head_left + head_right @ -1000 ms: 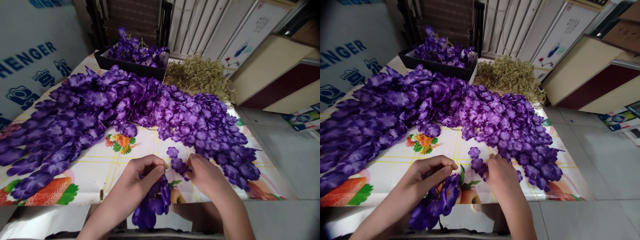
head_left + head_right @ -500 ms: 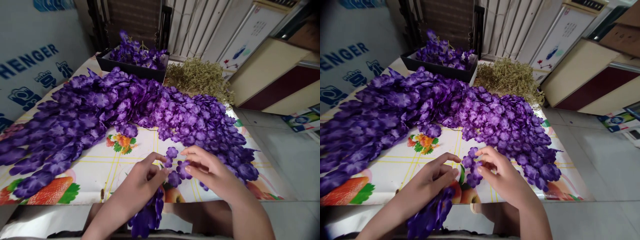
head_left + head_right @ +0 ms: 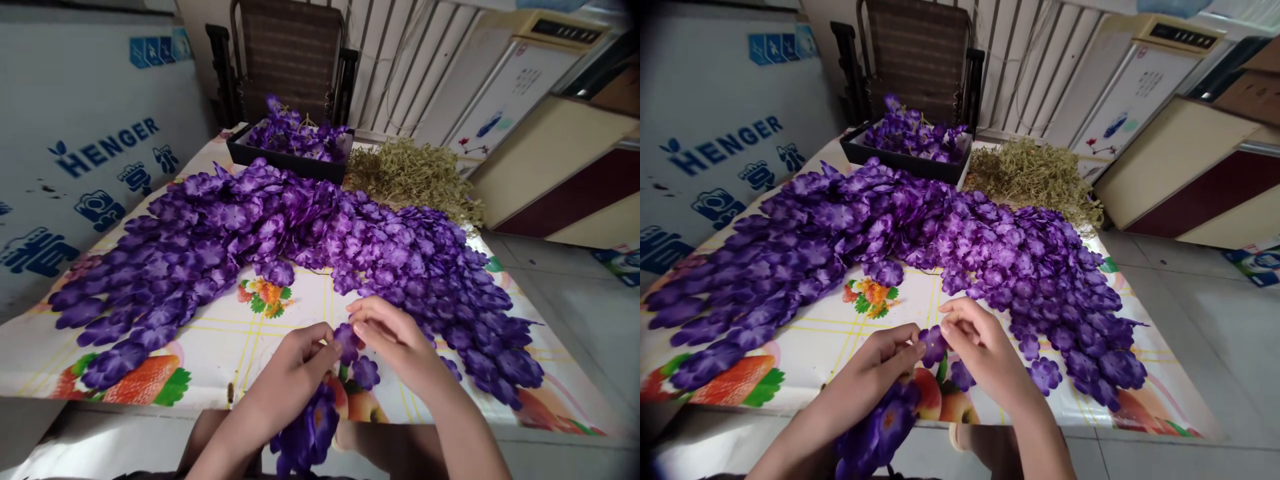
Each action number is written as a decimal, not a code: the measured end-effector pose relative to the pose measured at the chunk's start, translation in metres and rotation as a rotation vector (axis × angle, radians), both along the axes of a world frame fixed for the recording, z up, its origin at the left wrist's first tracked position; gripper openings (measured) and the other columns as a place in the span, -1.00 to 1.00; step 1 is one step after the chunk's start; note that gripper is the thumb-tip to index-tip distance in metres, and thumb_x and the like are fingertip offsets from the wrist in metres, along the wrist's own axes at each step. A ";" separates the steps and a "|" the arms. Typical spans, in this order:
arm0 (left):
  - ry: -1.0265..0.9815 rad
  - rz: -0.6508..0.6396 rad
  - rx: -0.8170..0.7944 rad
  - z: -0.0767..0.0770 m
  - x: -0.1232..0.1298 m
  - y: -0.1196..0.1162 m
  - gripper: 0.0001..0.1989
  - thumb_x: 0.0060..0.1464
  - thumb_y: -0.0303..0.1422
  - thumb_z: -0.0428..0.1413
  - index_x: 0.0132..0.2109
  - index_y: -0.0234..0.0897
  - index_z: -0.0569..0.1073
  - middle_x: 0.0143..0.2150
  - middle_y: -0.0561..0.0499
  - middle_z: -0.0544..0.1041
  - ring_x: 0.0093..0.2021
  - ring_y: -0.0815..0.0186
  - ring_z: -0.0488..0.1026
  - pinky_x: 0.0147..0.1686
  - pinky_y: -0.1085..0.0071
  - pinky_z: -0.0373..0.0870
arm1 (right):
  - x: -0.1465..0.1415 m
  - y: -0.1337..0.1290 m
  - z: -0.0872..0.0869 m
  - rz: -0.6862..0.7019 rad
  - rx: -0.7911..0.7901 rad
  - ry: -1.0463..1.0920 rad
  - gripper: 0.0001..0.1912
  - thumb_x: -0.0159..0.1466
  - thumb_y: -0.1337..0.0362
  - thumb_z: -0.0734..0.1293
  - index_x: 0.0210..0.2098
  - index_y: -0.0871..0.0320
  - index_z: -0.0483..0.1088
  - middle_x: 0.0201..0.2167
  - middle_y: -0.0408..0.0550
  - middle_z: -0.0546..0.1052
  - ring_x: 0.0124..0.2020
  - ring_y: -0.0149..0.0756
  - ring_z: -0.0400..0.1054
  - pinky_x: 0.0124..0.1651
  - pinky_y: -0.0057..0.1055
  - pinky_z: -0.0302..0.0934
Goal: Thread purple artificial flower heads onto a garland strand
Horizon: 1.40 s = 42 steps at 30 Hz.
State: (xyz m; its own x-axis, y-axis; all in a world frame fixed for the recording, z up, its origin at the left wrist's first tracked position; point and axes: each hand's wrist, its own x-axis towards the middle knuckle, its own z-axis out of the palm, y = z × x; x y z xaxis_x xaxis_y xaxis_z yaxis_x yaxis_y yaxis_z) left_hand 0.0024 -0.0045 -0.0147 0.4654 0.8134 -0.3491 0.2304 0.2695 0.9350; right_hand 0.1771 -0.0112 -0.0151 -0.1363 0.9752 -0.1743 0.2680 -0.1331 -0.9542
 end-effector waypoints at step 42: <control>-0.140 0.179 0.157 0.015 -0.029 -0.018 -0.57 0.16 -0.06 0.05 -0.52 -0.28 0.24 -0.60 0.17 0.12 -0.57 0.45 0.01 -0.57 0.50 -0.04 | -0.060 -0.031 0.022 -0.426 0.403 -0.002 -0.72 0.26 0.38 0.26 -0.04 0.05 0.28 -0.33 -0.07 0.58 -0.29 -0.26 0.50 -0.31 -0.42 0.36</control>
State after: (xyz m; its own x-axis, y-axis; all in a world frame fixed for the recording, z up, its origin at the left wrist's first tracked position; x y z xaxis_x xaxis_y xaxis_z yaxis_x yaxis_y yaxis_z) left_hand -0.0262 -0.0225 0.0007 0.3443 0.9260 -0.1547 0.0579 0.1436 0.9879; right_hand 0.1169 -0.0420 0.0066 0.2822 0.9333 0.2220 0.2723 0.1440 -0.9514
